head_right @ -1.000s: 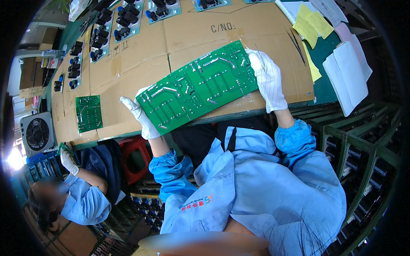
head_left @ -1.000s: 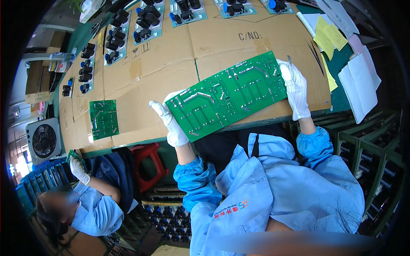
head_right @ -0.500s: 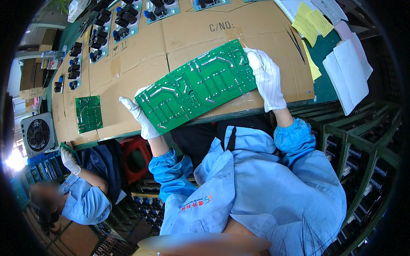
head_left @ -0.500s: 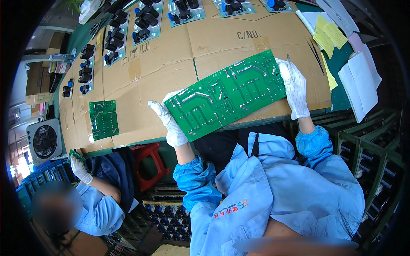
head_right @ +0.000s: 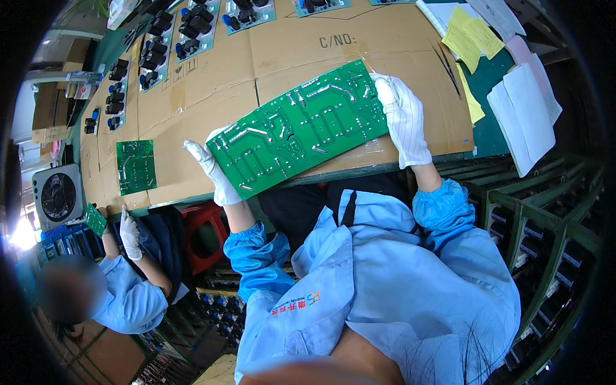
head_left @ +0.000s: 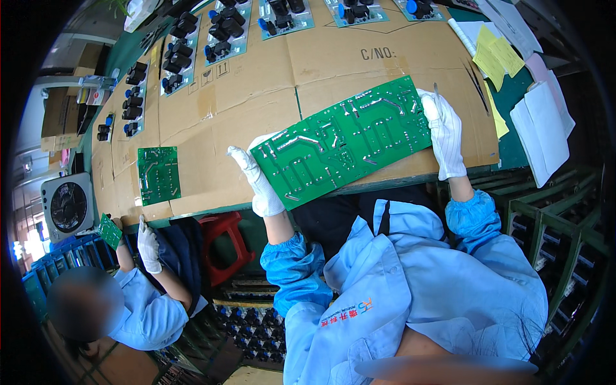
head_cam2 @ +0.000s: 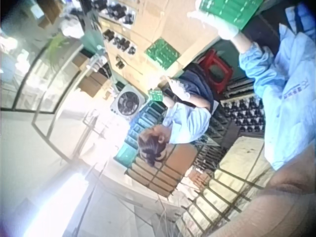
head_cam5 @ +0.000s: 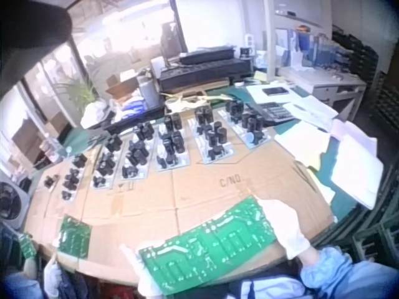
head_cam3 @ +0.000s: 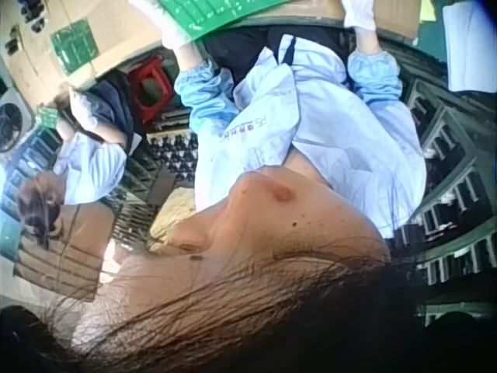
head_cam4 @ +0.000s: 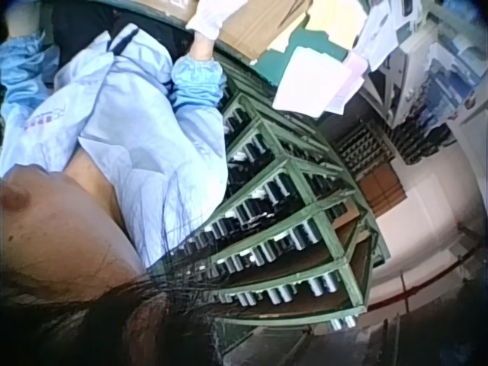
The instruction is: The person picks up a circuit board, turns it over, and scrapes the back with a handheld blade. They turn the board back over, scrape the front, and then place it onto a storage rack.
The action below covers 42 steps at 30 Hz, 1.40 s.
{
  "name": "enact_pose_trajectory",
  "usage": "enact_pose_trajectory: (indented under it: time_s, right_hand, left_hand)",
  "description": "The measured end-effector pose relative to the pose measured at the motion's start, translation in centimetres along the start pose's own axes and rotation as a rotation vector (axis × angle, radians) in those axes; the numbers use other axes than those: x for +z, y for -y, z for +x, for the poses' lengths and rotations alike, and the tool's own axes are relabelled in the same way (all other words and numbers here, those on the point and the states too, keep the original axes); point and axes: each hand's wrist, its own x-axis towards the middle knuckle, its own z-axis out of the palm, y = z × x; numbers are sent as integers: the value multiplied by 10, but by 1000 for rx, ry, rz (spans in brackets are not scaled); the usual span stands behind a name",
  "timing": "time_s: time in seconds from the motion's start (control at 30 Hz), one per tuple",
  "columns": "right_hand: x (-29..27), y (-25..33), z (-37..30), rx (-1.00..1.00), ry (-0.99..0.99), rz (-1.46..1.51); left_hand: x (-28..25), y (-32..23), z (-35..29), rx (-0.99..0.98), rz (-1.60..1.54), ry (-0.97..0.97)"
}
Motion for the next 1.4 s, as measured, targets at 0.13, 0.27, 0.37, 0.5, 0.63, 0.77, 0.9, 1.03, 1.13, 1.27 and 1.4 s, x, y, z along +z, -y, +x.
enact_pose_trajectory:
  time_s: [0.13, 0.27, 0.37, 0.5, 0.63, 0.77, 0.9, 1.03, 1.13, 1.27, 1.4]
  right_hand:
    - [-3, -3, 0, -2, 6, -28]
    - [-2, -7, 0, -25, 9, -48]
    - [-4, -12, 1, -50, 11, -88]
    - [-4, -10, 1, -42, -9, -108]
    - [-4, -9, 0, -52, -19, -117]
    - [-6, -11, -1, -125, -31, -153]
    - [-7, -15, -2, -122, -56, -146]
    - [-8, -17, -2, -148, -46, -144]
    - [-10, -25, -3, -217, -68, -171]
    - [-10, -17, -6, -199, -57, -184]
    - [-16, -46, -5, -192, -116, -204]
  left_hand:
    - [2, 0, -1, 16, 22, 23]
    - [0, 0, 0, 17, 61, 40]
    - [-1, -1, 0, 6, 58, 53]
    - [1, -2, -1, 23, 86, 35]
    - [1, -3, -2, 23, 89, 37]
    - [-1, -1, -1, 30, 76, 59]
    - [0, -3, -2, 20, 32, 70]
    - [0, -4, -3, 29, 55, 85]
    - [0, -5, -3, 44, 74, 60]
    - [0, -3, -2, 35, 63, 53]
    - [4, -5, -4, 14, 12, 53]
